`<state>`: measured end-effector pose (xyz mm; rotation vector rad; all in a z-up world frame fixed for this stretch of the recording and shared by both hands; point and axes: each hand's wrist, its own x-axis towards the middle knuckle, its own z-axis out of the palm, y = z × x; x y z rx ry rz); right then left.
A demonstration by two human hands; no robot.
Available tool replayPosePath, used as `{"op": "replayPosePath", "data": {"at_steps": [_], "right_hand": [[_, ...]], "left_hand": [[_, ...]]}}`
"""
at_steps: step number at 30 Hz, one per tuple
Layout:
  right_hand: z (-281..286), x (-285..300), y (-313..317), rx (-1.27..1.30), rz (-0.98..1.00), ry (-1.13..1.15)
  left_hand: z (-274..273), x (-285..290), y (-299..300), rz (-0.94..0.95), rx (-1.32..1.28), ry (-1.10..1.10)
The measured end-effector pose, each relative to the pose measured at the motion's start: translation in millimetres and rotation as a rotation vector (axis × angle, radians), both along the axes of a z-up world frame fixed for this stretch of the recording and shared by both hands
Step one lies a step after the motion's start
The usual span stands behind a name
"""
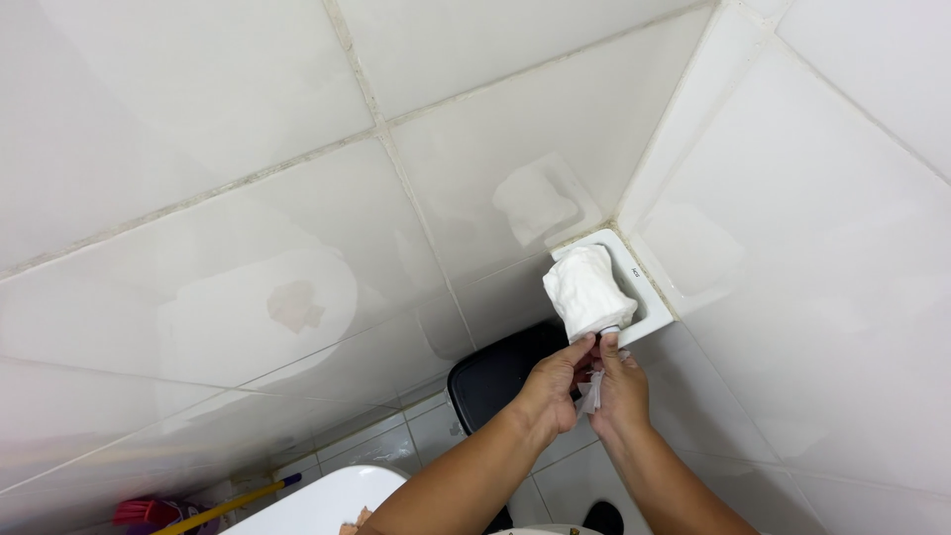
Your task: The person retrieves a new roll of toilet paper from a trash bin, removes the old roll from the wall-mounted holder, and installs the new roll. They then wipe the toilet seat and the trash bin lid with a cloth.
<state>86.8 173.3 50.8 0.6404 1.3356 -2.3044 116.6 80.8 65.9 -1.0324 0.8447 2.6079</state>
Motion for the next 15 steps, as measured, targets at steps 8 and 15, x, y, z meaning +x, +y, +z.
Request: {"op": "replayPosePath", "data": {"at_steps": [8,15], "right_hand": [[-14,-22,28,-0.031,0.204,-0.042],[-16,-36,40,-0.060,0.328,-0.098]], "left_hand": [[-26,-42,11,0.000,0.067,-0.008],[-6,-43,16,0.048,-0.029,-0.030]]}}
